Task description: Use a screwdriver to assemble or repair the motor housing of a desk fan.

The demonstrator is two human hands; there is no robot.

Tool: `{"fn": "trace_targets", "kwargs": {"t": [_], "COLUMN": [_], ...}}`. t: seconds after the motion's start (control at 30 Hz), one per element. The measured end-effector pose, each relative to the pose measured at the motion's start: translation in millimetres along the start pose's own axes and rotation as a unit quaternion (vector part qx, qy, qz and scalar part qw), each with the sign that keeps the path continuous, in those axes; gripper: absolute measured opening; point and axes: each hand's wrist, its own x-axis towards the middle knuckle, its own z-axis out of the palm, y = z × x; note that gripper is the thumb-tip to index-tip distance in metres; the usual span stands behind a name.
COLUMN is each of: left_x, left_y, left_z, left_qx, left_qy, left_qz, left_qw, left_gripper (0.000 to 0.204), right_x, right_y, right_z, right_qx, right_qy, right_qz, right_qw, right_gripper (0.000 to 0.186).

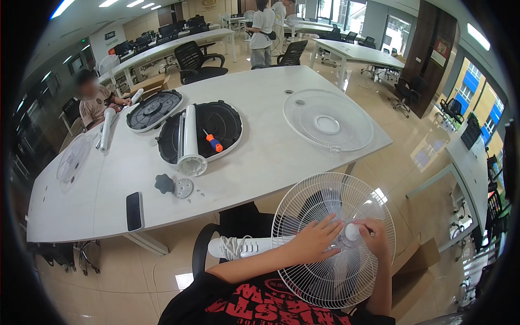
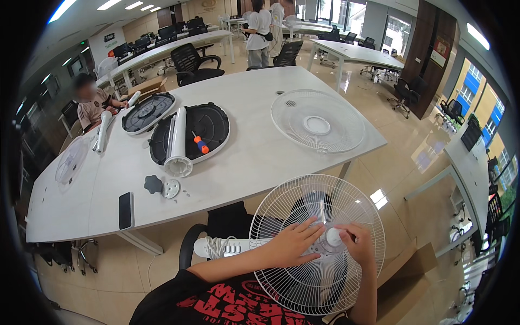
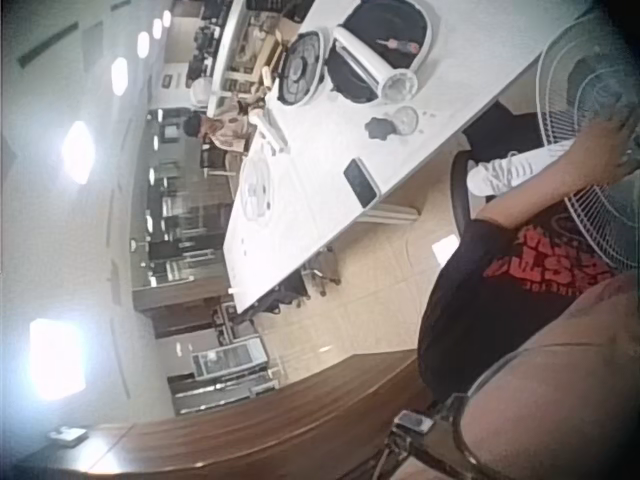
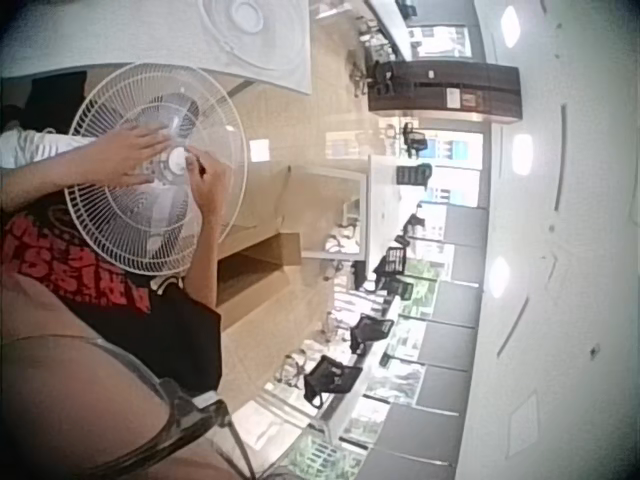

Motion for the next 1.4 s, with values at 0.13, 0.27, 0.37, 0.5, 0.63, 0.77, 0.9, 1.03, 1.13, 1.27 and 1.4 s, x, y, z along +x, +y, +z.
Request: {"fn": "trace_targets", "kwargs": {"t": [0.13,0.27,0.37,0.5,0.63,0.77,0.9,1.03,1.13,1.27,1.4], "left_x": [-0.1,-0.8,-3.1,-1.0,-0.4,-0.7,1.0,3.1,2.7,4.0,1.6], "left_y": [1.0,0.8,-0.3,0.3,-3.0,-6.5,-6.4,-8.6,-11.2,-10.4,-12.3], "left_z": [0.0,0.7,1.7,4.0,6.3,9.8,9.7,9.4,11.5,8.2,10.3], "left_qx": [-0.001,0.0,0.001,-0.003,-0.007,0.0,0.001,-0.006,0.006,0.008,0.016], "left_qy": [0.004,-0.003,-0.003,-0.001,0.005,0.021,0.011,0.008,0.009,0.004,0.016], "left_qz": [0.002,-0.002,-0.009,0.001,-0.008,-0.01,-0.013,-0.018,-0.023,-0.028,-0.029], "left_qw": [1.0,1.0,1.0,1.0,1.0,1.0,1.0,1.0,1.0,1.0,0.999], "left_gripper": [0.077,0.077,0.077,0.077,0.077,0.077,0.078,0.078,0.077,0.077,0.077], "right_x": [-12.5,-8.1,-2.2,-14.7,-4.7,7.2,3.2,4.8,16.7,19.0,20.0], "right_y": [33.7,15.3,3.0,44.4,22.2,8.8,39.7,42.4,14.5,22.5,28.1], "right_z": [-2.2,-1.6,0.2,-1.5,3.3,-2.4,2.6,1.6,1.0,-1.1,1.5], "right_qx": [0.003,0.017,0.022,-0.03,0.047,-0.006,0.012,0.028,0.013,-0.001,0.029], "right_qy": [0.016,0.021,-0.005,0.002,0.037,-0.071,-0.02,-0.01,-0.046,-0.083,-0.089], "right_qz": [0.05,0.08,0.043,0.063,0.062,0.016,0.063,0.084,0.016,-0.013,0.001], "right_qw": [0.999,0.996,0.999,0.998,0.996,0.997,0.998,0.996,0.999,0.996,0.996], "right_gripper": [0.019,0.018,0.019,0.016,0.018,0.015,0.021,0.025,0.025,0.03,0.036]}}
